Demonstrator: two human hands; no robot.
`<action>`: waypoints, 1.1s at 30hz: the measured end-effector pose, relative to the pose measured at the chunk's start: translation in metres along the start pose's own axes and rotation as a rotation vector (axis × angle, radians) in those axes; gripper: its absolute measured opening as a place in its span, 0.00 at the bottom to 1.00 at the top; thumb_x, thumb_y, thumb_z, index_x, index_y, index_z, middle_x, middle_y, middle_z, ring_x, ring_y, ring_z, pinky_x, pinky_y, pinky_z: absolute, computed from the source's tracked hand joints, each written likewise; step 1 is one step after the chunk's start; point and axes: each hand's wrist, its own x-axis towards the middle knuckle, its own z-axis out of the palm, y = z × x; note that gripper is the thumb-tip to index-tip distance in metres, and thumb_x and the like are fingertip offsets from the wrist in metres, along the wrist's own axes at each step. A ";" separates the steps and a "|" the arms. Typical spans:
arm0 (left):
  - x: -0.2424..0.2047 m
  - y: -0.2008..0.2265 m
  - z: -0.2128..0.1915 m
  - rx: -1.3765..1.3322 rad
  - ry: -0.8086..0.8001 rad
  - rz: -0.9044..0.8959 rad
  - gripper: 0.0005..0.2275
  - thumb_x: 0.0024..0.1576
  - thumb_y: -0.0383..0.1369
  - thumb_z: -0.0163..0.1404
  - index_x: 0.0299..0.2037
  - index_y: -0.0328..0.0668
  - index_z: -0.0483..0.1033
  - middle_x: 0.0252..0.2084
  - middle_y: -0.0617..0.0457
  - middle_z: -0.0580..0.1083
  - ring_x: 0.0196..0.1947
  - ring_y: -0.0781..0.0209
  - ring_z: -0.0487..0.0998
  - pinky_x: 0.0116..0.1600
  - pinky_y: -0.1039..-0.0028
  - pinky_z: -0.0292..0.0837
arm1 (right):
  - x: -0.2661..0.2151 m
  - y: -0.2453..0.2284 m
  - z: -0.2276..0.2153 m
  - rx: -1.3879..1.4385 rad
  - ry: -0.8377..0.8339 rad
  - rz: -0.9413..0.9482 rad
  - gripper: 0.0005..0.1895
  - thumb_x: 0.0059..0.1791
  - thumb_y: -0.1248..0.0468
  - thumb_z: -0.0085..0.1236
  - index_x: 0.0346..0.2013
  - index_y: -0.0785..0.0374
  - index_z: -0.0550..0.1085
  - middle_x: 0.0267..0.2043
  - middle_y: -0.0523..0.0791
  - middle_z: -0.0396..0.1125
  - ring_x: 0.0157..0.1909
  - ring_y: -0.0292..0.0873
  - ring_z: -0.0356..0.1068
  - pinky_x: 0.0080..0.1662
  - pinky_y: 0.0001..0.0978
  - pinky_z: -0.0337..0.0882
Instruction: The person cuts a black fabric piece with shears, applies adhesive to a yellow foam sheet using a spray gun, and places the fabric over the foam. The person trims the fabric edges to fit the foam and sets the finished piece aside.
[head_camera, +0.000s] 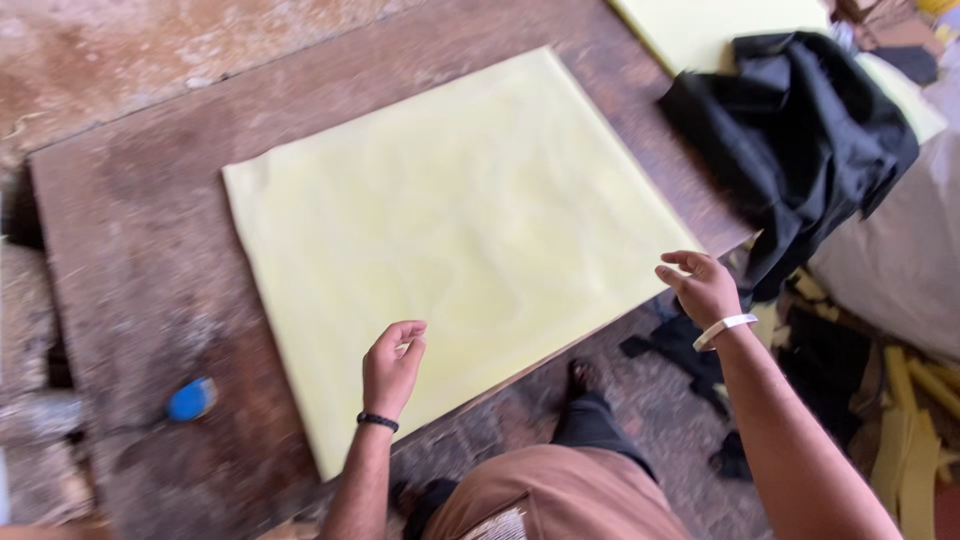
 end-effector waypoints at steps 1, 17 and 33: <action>0.009 0.008 0.027 -0.026 -0.005 0.011 0.09 0.57 0.28 0.53 0.47 0.38 0.80 0.47 0.51 0.82 0.48 0.63 0.83 0.53 0.71 0.78 | 0.037 0.018 -0.015 -0.025 0.037 -0.019 0.21 0.48 0.53 0.65 0.53 0.57 0.80 0.65 0.52 0.66 0.66 0.51 0.66 0.65 0.44 0.65; 0.027 0.123 0.308 0.035 -0.156 -0.411 0.11 0.58 0.33 0.53 0.49 0.44 0.80 0.48 0.50 0.82 0.51 0.63 0.82 0.57 0.68 0.79 | 0.333 0.217 -0.081 -0.239 0.183 -0.219 0.18 0.42 0.55 0.66 0.47 0.48 0.83 0.56 0.52 0.74 0.58 0.54 0.73 0.59 0.41 0.72; 0.066 0.153 0.484 -0.888 -0.568 -0.540 0.28 0.59 0.55 0.52 0.58 0.37 0.72 0.49 0.44 0.77 0.48 0.53 0.78 0.52 0.62 0.73 | 0.109 0.172 -0.134 1.077 -0.752 0.011 0.09 0.44 0.77 0.65 0.35 0.63 0.76 0.31 0.41 0.73 0.32 0.35 0.71 0.36 0.27 0.70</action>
